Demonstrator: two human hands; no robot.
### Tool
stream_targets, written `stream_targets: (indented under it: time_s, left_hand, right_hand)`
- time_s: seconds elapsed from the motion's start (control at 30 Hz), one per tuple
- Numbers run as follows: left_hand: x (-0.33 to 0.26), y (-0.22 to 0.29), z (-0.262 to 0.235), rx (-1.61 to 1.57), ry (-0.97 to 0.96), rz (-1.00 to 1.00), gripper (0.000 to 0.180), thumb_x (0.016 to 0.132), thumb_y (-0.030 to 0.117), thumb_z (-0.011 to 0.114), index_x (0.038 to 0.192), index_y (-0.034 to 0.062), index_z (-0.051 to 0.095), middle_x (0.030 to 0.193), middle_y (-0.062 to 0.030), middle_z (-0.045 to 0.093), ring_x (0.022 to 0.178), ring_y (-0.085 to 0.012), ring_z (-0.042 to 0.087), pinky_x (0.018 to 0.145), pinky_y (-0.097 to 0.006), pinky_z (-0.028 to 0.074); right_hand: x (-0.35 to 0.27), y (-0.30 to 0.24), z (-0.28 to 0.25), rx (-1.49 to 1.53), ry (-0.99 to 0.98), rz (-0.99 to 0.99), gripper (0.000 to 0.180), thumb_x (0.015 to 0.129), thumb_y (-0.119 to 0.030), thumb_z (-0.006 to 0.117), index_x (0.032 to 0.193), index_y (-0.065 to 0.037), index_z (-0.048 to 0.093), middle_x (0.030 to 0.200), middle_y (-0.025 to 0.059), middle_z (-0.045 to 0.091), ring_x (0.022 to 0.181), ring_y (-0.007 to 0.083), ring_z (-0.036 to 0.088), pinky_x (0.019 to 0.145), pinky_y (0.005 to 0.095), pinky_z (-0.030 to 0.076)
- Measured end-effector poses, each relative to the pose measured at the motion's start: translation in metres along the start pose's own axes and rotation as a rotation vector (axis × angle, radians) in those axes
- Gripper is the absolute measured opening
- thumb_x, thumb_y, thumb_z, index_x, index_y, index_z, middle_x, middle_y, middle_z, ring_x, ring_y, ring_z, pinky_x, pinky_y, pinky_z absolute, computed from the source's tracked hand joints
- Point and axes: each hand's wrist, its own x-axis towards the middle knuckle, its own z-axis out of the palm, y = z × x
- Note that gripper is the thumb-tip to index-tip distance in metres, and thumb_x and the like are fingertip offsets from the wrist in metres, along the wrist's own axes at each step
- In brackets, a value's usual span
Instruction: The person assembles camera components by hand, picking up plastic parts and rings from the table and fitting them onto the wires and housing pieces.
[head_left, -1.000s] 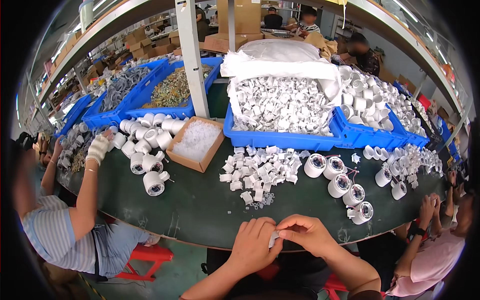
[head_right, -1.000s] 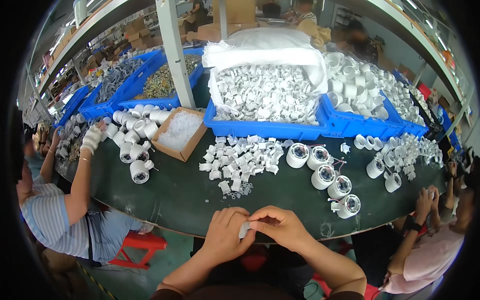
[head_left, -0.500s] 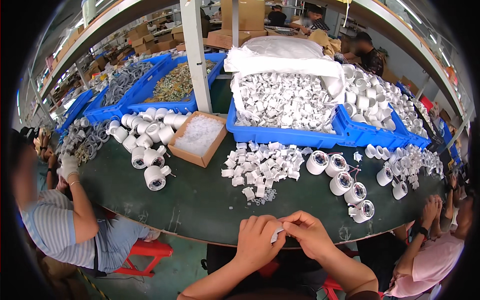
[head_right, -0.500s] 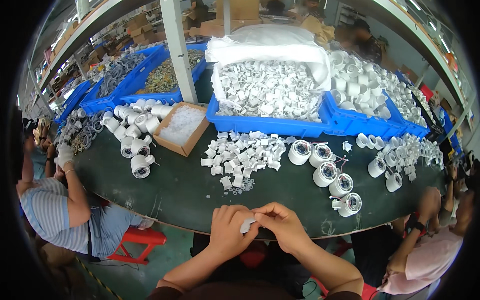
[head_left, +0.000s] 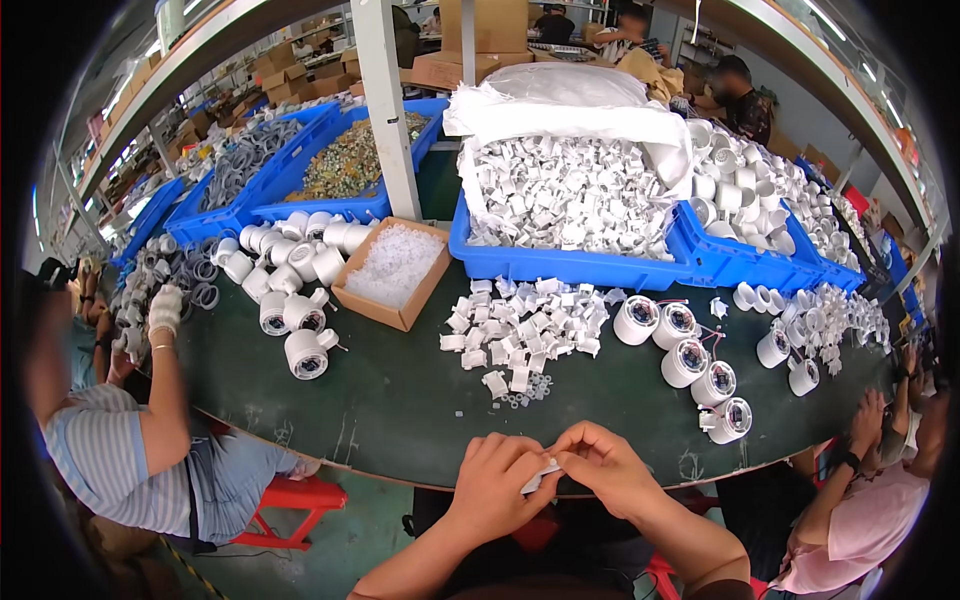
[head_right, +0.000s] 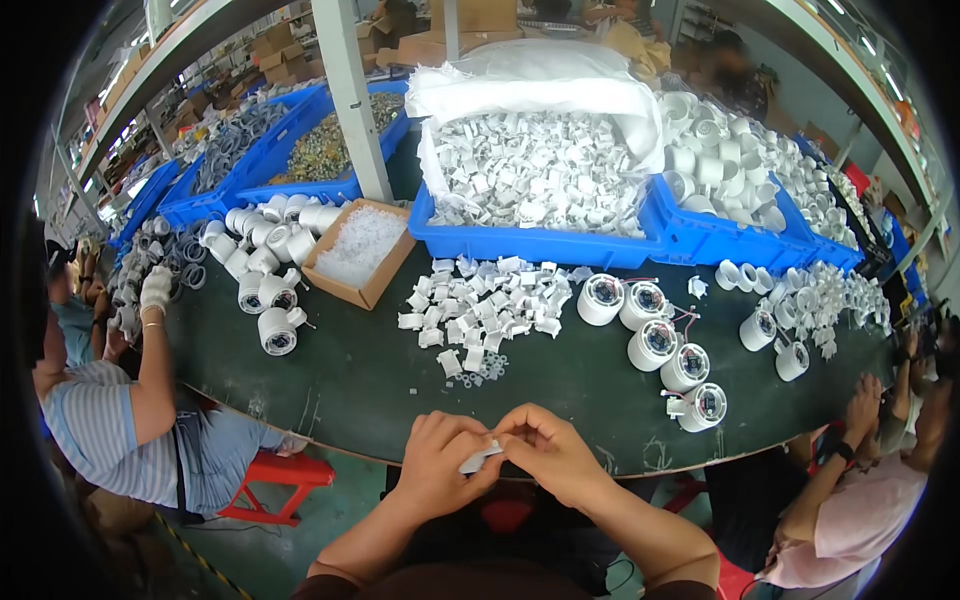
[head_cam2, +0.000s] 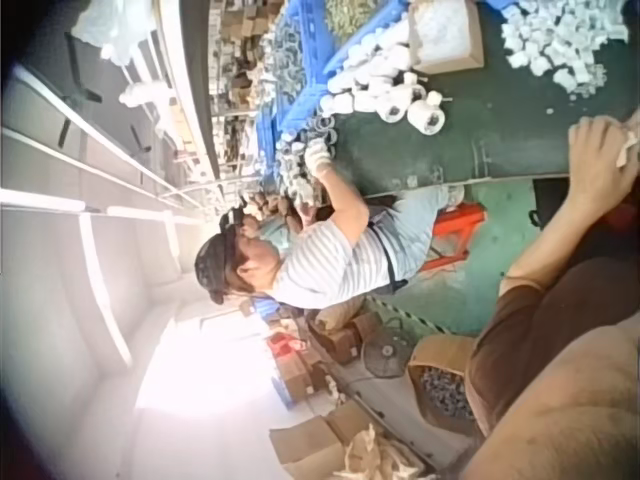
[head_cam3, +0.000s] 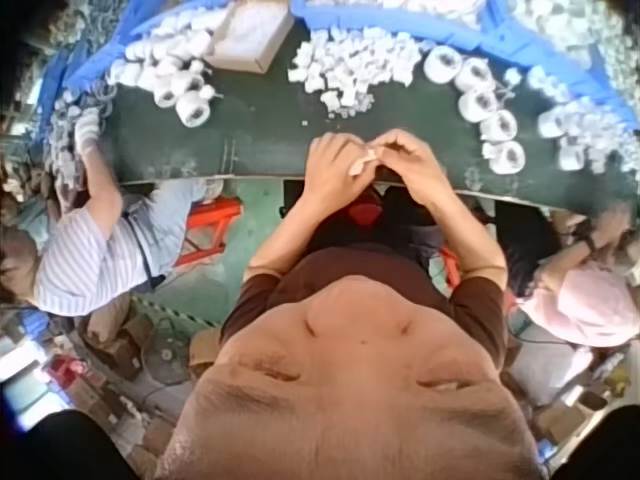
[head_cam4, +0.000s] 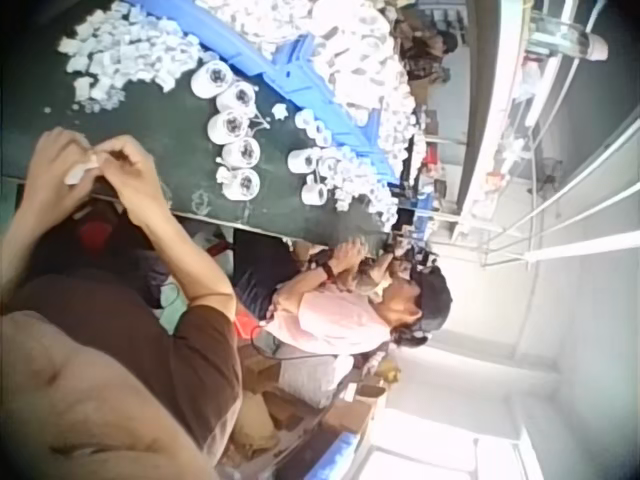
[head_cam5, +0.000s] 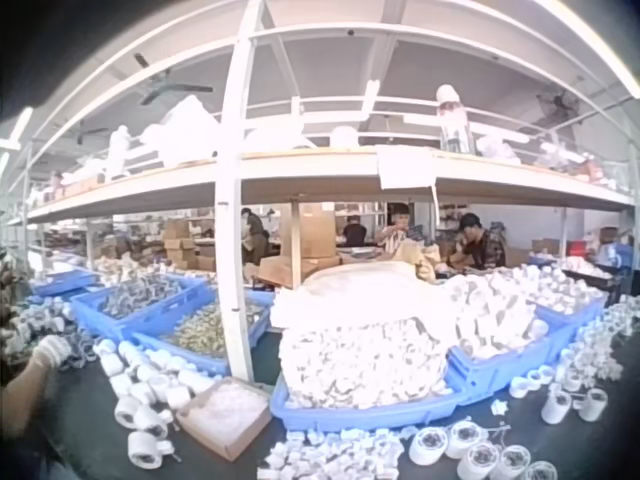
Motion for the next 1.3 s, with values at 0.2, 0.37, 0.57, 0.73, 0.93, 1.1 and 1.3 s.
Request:
stream_targets:
  time_s: [0.2, 0.37, 0.57, 0.73, 0.93, 1.1, 1.3]
  left_hand:
    - [0.0, -0.017, -0.029, -0.068, -0.167, 0.104, 0.027, 0.072, 0.013, 0.083, 0.093, 0.0149, 0.066, 0.102, -0.0003, 0.066, 0.089, -0.0246, 0.059, 0.077, -0.038, 0.042]
    - [-0.014, -0.041, -0.057, 0.443, 0.164, -0.266, 0.044, 0.08, 0.017, 0.08, 0.119, 0.0077, 0.063, 0.13, -0.0158, 0.055, 0.12, -0.0379, 0.046, 0.101, -0.047, 0.037]
    - [-0.019, -0.061, -0.053, 0.319, 0.366, -0.444, 0.081, 0.086, 0.021, 0.076, 0.152, -0.0016, 0.035, 0.159, -0.0286, 0.026, 0.143, -0.0507, 0.025, 0.115, -0.057, 0.027]
    - [-0.027, -0.056, -0.042, 0.333, -0.024, -0.371, 0.076, 0.085, 0.022, 0.077, 0.149, 0.0006, 0.043, 0.155, -0.0263, 0.036, 0.144, -0.0485, 0.03, 0.116, -0.057, 0.03]
    - [-0.023, -0.045, -0.039, 0.198, 0.099, -0.308, 0.049, 0.083, 0.013, 0.077, 0.128, 0.0018, 0.061, 0.136, -0.0176, 0.057, 0.126, -0.0401, 0.051, 0.104, -0.047, 0.045]
    - [-0.019, -0.027, -0.03, -0.142, -0.033, -0.283, 0.057, 0.084, 0.02, 0.079, 0.133, 0.0014, 0.058, 0.134, -0.018, 0.058, 0.123, -0.037, 0.053, 0.105, -0.045, 0.044]
    - [-0.006, -0.01, -0.01, -0.555, -0.148, -0.267, 0.057, 0.093, 0.018, 0.07, 0.139, -0.0044, 0.045, 0.137, -0.023, 0.05, 0.125, -0.0358, 0.053, 0.106, -0.04, 0.042]
  right_hand:
    - [0.007, -0.003, 0.0, -0.371, -0.036, 0.03, 0.013, 0.095, -0.003, 0.067, 0.108, -0.002, 0.066, 0.103, 0.0066, 0.068, 0.097, 0.0151, 0.064, 0.085, 0.0295, 0.051]
    - [0.034, -0.049, -0.047, -1.314, 0.461, -0.838, 0.047, 0.088, -0.023, 0.075, 0.127, -0.005, 0.057, 0.119, 0.0129, 0.06, 0.113, 0.0291, 0.054, 0.098, 0.0414, 0.041]
    - [0.09, -0.066, -0.116, -1.698, 0.499, -0.493, 0.079, 0.083, -0.052, 0.076, 0.144, -0.009, 0.051, 0.129, 0.0177, 0.057, 0.126, 0.0386, 0.047, 0.11, 0.0515, 0.03]
    - [0.104, -0.078, -0.117, -1.646, 0.513, -0.363, 0.072, 0.08, -0.051, 0.078, 0.137, -0.011, 0.059, 0.121, 0.0168, 0.061, 0.121, 0.0372, 0.05, 0.108, 0.0486, 0.03]
    - [0.09, -0.083, -0.108, -0.991, 0.501, -0.645, 0.063, 0.082, -0.028, 0.083, 0.138, -0.013, 0.058, 0.123, 0.0118, 0.059, 0.117, 0.0293, 0.051, 0.106, 0.0418, 0.036]
    - [0.032, -0.07, -0.043, -1.202, 0.066, -0.903, 0.064, 0.077, -0.021, 0.086, 0.135, -0.012, 0.06, 0.131, 0.0101, 0.06, 0.115, 0.0284, 0.051, 0.103, 0.041, 0.037]
    - [0.013, -0.005, -0.01, -1.177, -0.264, -1.048, 0.06, 0.079, -0.003, 0.074, 0.137, -0.014, 0.062, 0.136, 0.0039, 0.059, 0.114, 0.027, 0.054, 0.102, 0.0394, 0.044]
